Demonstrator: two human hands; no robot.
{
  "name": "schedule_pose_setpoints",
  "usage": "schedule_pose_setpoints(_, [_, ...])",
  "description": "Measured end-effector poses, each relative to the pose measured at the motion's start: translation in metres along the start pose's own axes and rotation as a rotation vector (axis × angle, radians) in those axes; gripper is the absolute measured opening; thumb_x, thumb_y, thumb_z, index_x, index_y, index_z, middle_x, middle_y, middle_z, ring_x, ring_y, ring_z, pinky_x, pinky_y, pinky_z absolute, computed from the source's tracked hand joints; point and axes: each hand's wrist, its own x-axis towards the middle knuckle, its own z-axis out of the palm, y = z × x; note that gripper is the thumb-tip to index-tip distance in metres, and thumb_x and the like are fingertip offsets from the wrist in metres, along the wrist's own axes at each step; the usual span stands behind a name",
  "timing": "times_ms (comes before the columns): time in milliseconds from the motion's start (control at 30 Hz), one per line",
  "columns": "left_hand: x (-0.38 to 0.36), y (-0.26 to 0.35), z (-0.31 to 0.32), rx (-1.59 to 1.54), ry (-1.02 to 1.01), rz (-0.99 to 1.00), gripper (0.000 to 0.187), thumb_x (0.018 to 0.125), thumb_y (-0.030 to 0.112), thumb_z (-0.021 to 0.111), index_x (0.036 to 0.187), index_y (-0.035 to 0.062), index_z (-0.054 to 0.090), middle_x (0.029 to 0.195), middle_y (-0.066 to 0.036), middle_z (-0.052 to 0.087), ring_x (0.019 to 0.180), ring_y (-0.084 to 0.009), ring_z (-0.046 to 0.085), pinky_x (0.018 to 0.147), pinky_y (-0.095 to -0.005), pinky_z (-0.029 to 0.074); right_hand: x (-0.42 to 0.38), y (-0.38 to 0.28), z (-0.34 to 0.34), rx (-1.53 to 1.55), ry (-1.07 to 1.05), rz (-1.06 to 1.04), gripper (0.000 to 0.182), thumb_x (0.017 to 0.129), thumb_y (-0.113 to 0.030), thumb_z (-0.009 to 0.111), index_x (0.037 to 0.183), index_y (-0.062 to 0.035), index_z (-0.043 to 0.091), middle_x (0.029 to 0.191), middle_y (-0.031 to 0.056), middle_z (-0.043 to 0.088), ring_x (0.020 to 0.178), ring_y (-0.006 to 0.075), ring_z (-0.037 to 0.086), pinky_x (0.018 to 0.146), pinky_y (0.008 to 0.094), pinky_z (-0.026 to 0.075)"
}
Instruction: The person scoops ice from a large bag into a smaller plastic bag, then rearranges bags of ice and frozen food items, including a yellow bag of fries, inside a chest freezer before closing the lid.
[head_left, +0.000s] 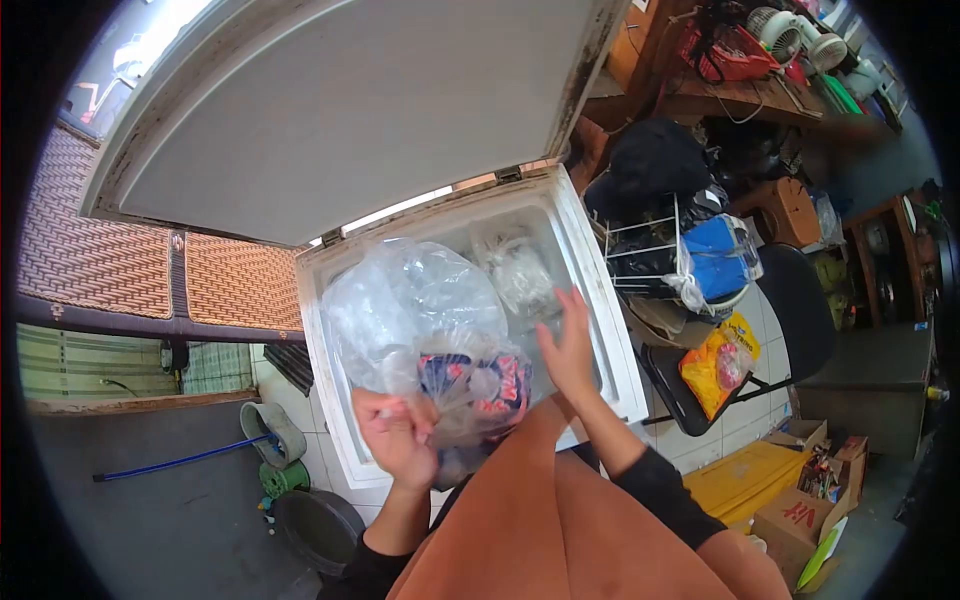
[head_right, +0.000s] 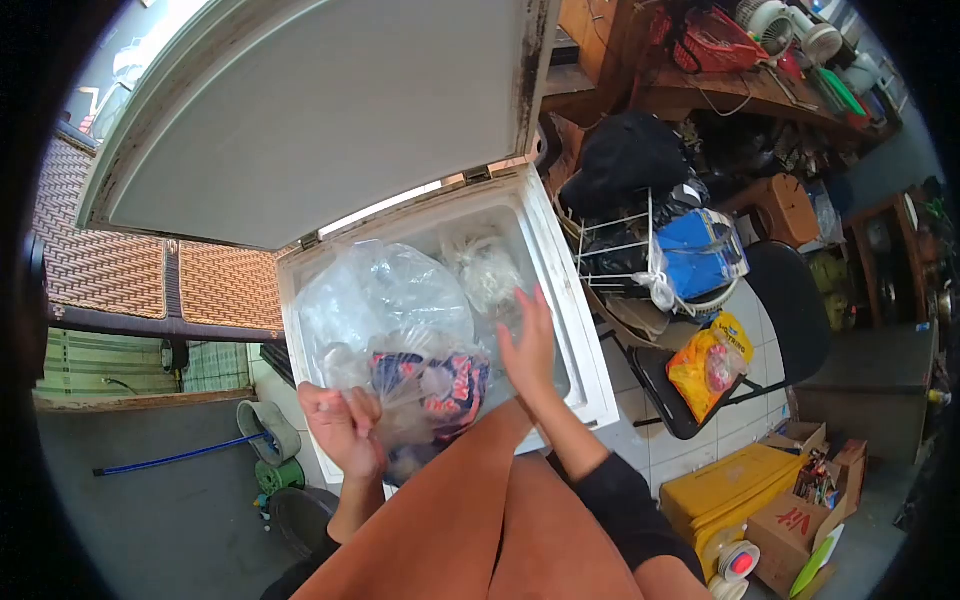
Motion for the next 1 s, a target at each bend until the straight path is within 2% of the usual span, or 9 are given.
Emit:
schedule_pose_setpoints(133, [-0.004, -0.004, 0.034, 0.057, -0.173, -0.02, 0.012, 0.089, 0.015, 0.046, 0.086, 0.0072, 0.038, 0.061, -0.002, 0.043, 0.045, -0.0076, 0.038, 0.044, -0.0218, 0.033, -0.06, -0.019, -0.065, 0.385, -0.249, 0.247, 0.058, 0.077, -0.012, 0.058, 0.127, -0.0011, 0.031, 0.132, 0.0173, 0.031, 0.113, 0.0279, 0.042, 0.093, 0.0363, 0.035])
schedule_pose_setpoints(267, [0.019, -0.019, 0.068, 0.086, -0.175, -0.104, 0.01, 0.089, 0.011, 0.046, 0.084, 0.0065, 0.039, 0.065, -0.002, 0.043, 0.051, -0.0067, 0.041, 0.048, -0.0208, 0.034, -0.092, -0.035, -0.081, 0.544, -0.174, 0.384, 0.063, 0.078, -0.023, 0.059, 0.127, 0.0006, 0.027, 0.118, 0.0198, 0.044, 0.099, 0.026, 0.052, 0.085, 0.0347, 0.04])
schedule_pose_setpoints(400, [0.014, -0.059, 0.069, 0.017, -0.328, -0.276, 0.01, 0.087, 0.01, 0.048, 0.083, 0.0062, 0.04, 0.064, 0.0, 0.042, 0.055, -0.0058, 0.04, 0.05, -0.0198, 0.034, -0.11, -0.046, -0.12, 0.061, -1.141, 0.248, 0.07, 0.069, -0.029, 0.066, 0.124, 0.0, 0.035, 0.1, 0.0228, 0.055, 0.094, 0.0325, 0.055, 0.08, 0.0327, 0.043])
schedule_pose_setpoints(433, [0.01, -0.064, 0.07, 0.035, -0.387, -0.328, 0.01, 0.087, 0.01, 0.048, 0.082, 0.0063, 0.04, 0.064, 0.001, 0.041, 0.055, -0.0053, 0.039, 0.05, -0.0195, 0.033, -0.117, -0.037, -0.122, 0.071, -1.13, 0.265, 0.07, 0.069, -0.029, 0.066, 0.124, 0.0, 0.035, 0.1, 0.0228, 0.055, 0.094, 0.0325, 0.055, 0.08, 0.0327, 0.043])
schedule_pose_setpoints(500, [0.012, -0.061, 0.066, 0.076, -0.475, -0.374, 0.009, 0.086, 0.009, 0.048, 0.083, 0.0045, 0.042, 0.067, -0.001, 0.047, 0.058, -0.0069, 0.044, 0.054, -0.0203, 0.036, -0.133, -0.015, -0.118, -0.083, -0.531, 0.031, 0.065, 0.065, -0.024, 0.069, 0.12, -0.0032, 0.042, 0.101, 0.0197, 0.056, 0.096, 0.0315, 0.054, 0.082, 0.0344, 0.043])
schedule_pose_setpoints(567, [0.015, -0.047, 0.067, 0.277, -0.773, -0.394, 0.008, 0.084, 0.009, 0.049, 0.082, 0.0019, 0.045, 0.072, -0.005, 0.054, 0.063, -0.01, 0.05, 0.059, -0.0224, 0.04, -0.112, -0.017, -0.13, -0.188, -0.226, 0.142, 0.071, 0.058, -0.016, 0.074, 0.121, -0.0078, 0.041, 0.113, 0.0168, 0.05, 0.103, 0.033, 0.049, 0.086, 0.0363, 0.041])
schedule_pose_setpoints(633, [0.014, -0.035, 0.068, 0.353, -0.885, -0.316, 0.009, 0.082, 0.009, 0.05, 0.081, 0.0001, 0.047, 0.074, -0.007, 0.057, 0.069, -0.0125, 0.054, 0.062, -0.0242, 0.042, -0.074, -0.038, -0.144, -0.191, -0.122, -0.062, 0.082, 0.05, -0.015, 0.078, 0.122, -0.0096, 0.04, 0.128, 0.0157, 0.037, 0.113, 0.0328, 0.041, 0.093, 0.0366, 0.036])
schedule_pose_setpoints(833, [0.008, -0.041, 0.037, 0.509, -0.779, -0.352, 0.012, 0.079, 0.01, 0.055, 0.083, 0.0014, 0.048, 0.073, -0.007, 0.055, 0.067, -0.0131, 0.052, 0.063, -0.0243, 0.041, -0.029, -0.019, -0.09, -0.089, -0.353, -0.243, 0.089, 0.043, -0.026, 0.082, 0.12, -0.0092, 0.041, 0.127, 0.0202, 0.033, 0.115, 0.0363, 0.035, 0.093, 0.0391, 0.036])
schedule_pose_setpoints(1000, [-0.04, -0.059, 0.022, 0.659, -0.803, -0.143, 0.041, 0.067, 0.013, 0.07, 0.1, 0.0053, 0.047, 0.089, -0.01, 0.047, 0.077, -0.0204, 0.045, 0.074, -0.03, 0.038, -0.101, -0.007, -0.074, -0.209, -0.369, 0.141, 0.065, 0.055, -0.031, 0.076, 0.108, -0.0082, 0.047, 0.1, 0.0176, 0.043, 0.091, 0.0347, 0.048, 0.08, 0.0409, 0.041])
